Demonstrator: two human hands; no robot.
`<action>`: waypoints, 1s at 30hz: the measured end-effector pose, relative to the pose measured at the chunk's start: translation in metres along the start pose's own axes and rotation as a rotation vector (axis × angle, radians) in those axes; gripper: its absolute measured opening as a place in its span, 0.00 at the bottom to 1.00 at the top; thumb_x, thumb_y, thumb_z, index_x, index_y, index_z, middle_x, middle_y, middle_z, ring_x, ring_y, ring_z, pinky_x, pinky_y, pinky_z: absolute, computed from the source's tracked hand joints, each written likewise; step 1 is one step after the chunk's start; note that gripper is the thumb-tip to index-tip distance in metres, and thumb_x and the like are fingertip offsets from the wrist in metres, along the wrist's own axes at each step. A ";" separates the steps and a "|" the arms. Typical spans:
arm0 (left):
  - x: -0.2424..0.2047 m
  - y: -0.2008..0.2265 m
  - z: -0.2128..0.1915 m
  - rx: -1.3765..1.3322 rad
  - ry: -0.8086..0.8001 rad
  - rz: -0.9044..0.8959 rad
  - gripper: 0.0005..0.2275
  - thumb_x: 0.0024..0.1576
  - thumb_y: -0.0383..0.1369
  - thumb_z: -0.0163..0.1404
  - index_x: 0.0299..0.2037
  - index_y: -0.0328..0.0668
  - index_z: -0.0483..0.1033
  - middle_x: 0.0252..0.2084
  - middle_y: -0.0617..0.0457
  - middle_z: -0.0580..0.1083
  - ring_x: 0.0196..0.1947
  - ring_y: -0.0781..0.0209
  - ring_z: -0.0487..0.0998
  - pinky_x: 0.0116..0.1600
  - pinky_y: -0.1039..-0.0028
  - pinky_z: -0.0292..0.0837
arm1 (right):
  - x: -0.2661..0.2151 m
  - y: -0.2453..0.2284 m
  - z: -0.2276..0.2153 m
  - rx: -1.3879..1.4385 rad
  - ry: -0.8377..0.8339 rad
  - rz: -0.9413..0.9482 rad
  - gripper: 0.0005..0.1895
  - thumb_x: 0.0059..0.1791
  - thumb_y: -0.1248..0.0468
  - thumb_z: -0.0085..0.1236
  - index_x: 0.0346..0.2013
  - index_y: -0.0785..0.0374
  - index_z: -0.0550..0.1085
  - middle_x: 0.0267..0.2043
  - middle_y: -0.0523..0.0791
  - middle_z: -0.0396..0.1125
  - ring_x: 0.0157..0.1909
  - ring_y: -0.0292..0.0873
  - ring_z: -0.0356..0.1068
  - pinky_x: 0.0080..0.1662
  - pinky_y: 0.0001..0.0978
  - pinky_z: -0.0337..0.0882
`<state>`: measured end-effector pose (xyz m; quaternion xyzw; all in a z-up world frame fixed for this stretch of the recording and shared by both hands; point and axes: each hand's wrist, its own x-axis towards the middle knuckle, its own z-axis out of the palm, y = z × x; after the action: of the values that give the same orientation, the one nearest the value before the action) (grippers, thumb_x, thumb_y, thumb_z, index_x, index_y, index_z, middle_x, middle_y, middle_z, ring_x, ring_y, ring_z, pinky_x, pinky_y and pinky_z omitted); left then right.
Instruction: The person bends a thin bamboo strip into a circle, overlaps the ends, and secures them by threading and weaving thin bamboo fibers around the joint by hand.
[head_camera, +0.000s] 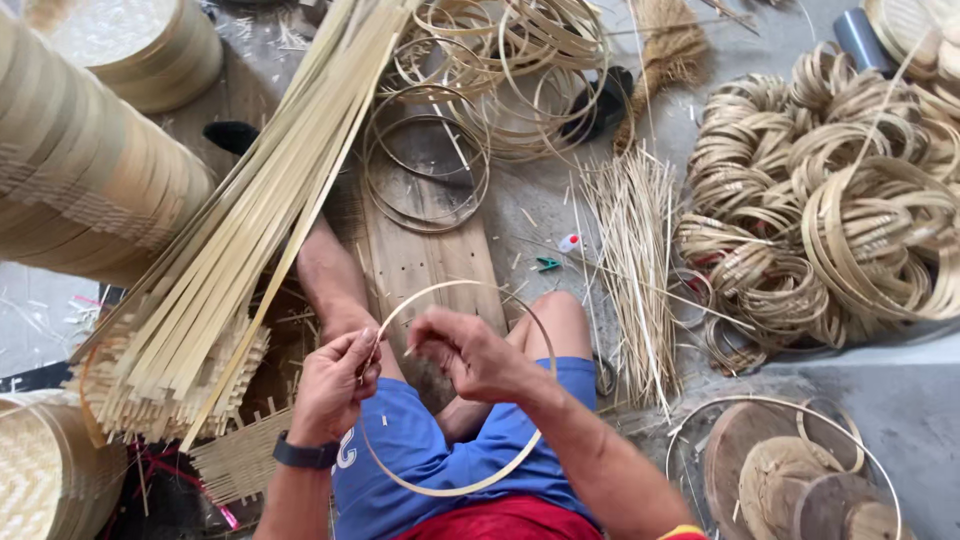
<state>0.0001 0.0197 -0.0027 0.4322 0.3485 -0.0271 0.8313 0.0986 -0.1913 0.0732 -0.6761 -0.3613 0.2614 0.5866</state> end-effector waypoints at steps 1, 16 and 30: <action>0.000 0.002 0.002 0.017 -0.033 -0.029 0.10 0.60 0.34 0.53 0.38 0.32 0.78 0.26 0.54 0.71 0.19 0.71 0.64 0.20 0.80 0.51 | 0.008 -0.013 -0.011 -0.258 0.059 -0.178 0.10 0.48 0.65 0.60 0.41 0.62 0.71 0.36 0.47 0.68 0.37 0.48 0.70 0.40 0.39 0.70; 0.051 -0.023 -0.014 0.298 -0.506 -0.173 0.34 0.56 0.65 0.29 0.17 0.40 0.67 0.10 0.56 0.63 0.07 0.66 0.63 0.13 0.77 0.58 | 0.037 0.023 0.002 -1.267 -0.012 -0.670 0.13 0.47 0.55 0.54 0.24 0.61 0.70 0.25 0.45 0.64 0.29 0.44 0.67 0.37 0.38 0.64; 0.021 0.006 0.025 0.492 -0.262 -0.170 0.45 0.49 0.73 0.15 0.14 0.35 0.68 0.13 0.59 0.56 0.13 0.67 0.55 0.19 0.76 0.49 | 0.025 0.047 0.014 -1.111 0.101 -0.457 0.22 0.50 0.44 0.54 0.22 0.57 0.69 0.21 0.45 0.65 0.23 0.46 0.67 0.34 0.41 0.62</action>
<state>0.0322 0.0102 -0.0020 0.5829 0.2563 -0.2357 0.7342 0.1114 -0.1650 0.0267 -0.7983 -0.5515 -0.1317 0.2031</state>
